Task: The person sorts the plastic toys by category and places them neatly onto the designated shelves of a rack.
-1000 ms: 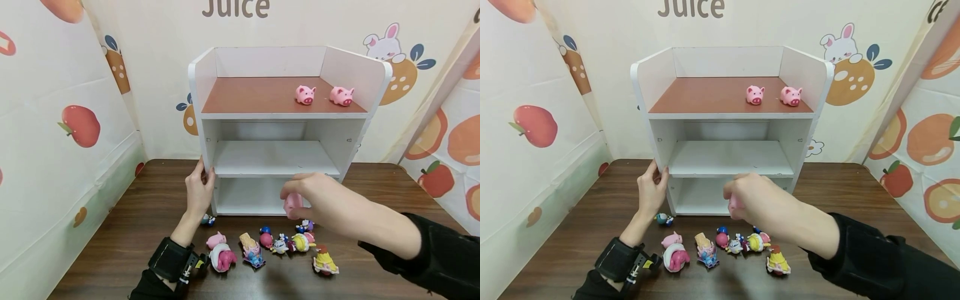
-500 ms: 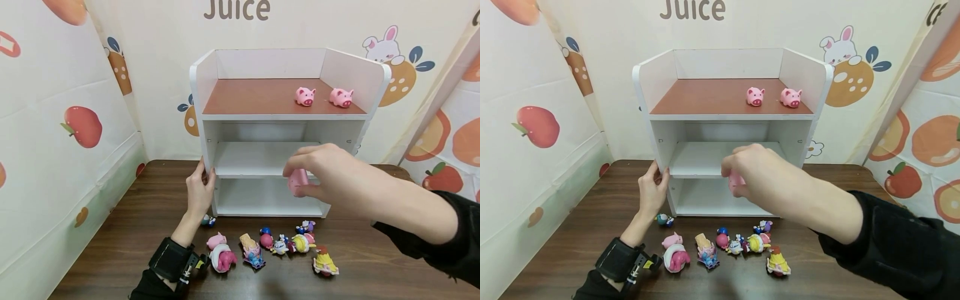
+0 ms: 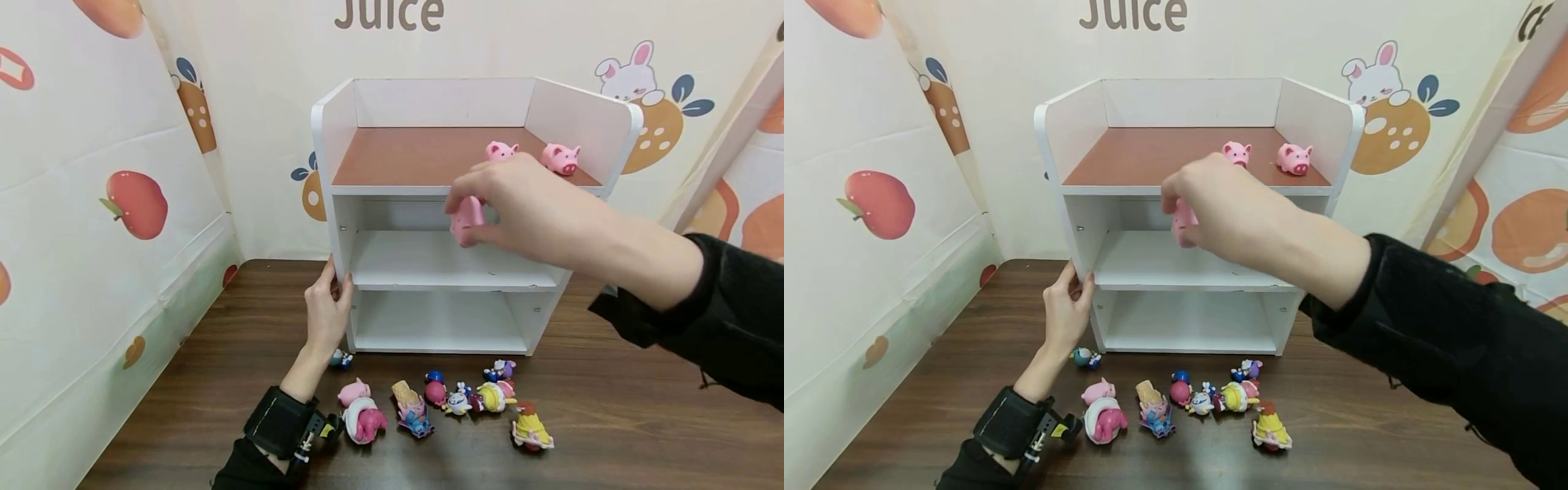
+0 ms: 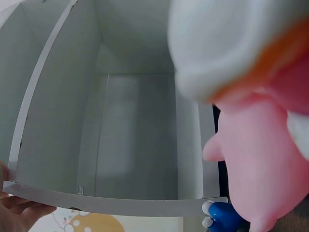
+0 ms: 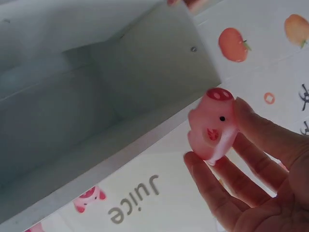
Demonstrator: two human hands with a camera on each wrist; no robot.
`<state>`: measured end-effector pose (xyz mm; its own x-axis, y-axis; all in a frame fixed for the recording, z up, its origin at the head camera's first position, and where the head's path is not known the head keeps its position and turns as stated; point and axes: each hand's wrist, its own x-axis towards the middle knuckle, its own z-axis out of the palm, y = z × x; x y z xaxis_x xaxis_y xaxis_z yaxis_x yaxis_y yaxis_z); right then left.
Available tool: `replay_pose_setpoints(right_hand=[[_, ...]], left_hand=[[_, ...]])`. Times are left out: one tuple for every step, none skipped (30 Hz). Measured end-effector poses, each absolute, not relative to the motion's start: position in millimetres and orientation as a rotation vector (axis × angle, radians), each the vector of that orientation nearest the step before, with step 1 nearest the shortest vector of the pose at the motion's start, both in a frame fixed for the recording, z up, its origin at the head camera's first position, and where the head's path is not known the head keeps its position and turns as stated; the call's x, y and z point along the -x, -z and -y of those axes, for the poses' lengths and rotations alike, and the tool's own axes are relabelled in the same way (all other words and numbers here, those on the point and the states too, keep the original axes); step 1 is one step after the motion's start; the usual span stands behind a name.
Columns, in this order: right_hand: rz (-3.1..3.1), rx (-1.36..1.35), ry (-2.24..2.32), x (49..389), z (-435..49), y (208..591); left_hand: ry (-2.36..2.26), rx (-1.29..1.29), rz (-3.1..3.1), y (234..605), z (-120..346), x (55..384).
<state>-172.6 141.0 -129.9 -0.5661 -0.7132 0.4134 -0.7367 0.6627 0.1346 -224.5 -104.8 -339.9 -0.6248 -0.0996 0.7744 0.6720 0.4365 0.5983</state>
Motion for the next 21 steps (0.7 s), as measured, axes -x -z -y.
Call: replay_pose_setpoints(right_hand=[[2.435, -1.129, -0.060, 177, -141, 128], [2.431, -1.118, -0.051, 181, -140, 127], [2.426, -1.111, -0.046, 185, -140, 125], [2.431, -1.100, -0.048, 188, -139, 123], [2.436, -1.086, -0.055, 191, -138, 121], [2.441, -1.060, -0.051, 190, -135, 119], [2.449, -1.048, -0.069, 190, -133, 116], [2.468, -1.035, -0.099, 189, -130, 113], [2.485, -1.026, -0.122, 188, -128, 110], [2.508, -1.008, -0.141, 186, -125, 107], [2.524, -0.993, -0.158, 185, -122, 104], [2.545, -0.975, -0.174, 183, -120, 102], [2.564, -0.957, -0.195, 182, -117, 99], [2.595, -0.935, -0.209, 182, -116, 97], [2.617, -0.916, -0.212, 184, -114, 95], [2.643, -0.896, -0.220, 185, -113, 93], [2.660, -0.881, -0.226, 187, -112, 92], [2.680, -0.867, -0.233, 189, -112, 91], [2.691, -0.858, -0.237, 192, -111, 89], [2.709, -0.843, -0.236, 194, -110, 88], [2.719, -0.836, -0.231, 196, -110, 86]], left_hand=[[1.260, 0.482, 1.914, 340, 105, 224], [1.260, 0.481, 1.915, 340, 104, 225], [1.260, 0.479, 1.916, 340, 104, 225], [1.261, 0.478, 1.917, 340, 104, 225], [1.264, 0.476, 1.917, 340, 104, 225], [1.265, 0.475, 1.917, 340, 104, 225], [1.265, 0.476, 1.918, 340, 104, 225], [1.266, 0.475, 1.919, 340, 104, 225], [1.267, 0.475, 1.919, 340, 104, 225], [1.269, 0.475, 1.920, 340, 104, 225], [1.270, 0.475, 1.920, 340, 104, 225], [1.272, 0.475, 1.920, 340, 104, 225], [1.273, 0.475, 1.921, 340, 104, 225], [1.275, 0.475, 1.921, 340, 104, 225], [1.277, 0.476, 1.920, 340, 104, 225], [1.278, 0.478, 1.920, 340, 104, 225], [1.278, 0.478, 1.920, 339, 104, 224], [1.278, 0.479, 1.920, 339, 104, 224], [1.277, 0.479, 1.919, 339, 104, 224], [1.276, 0.480, 1.919, 339, 104, 224], [1.276, 0.480, 1.919, 339, 104, 224]])
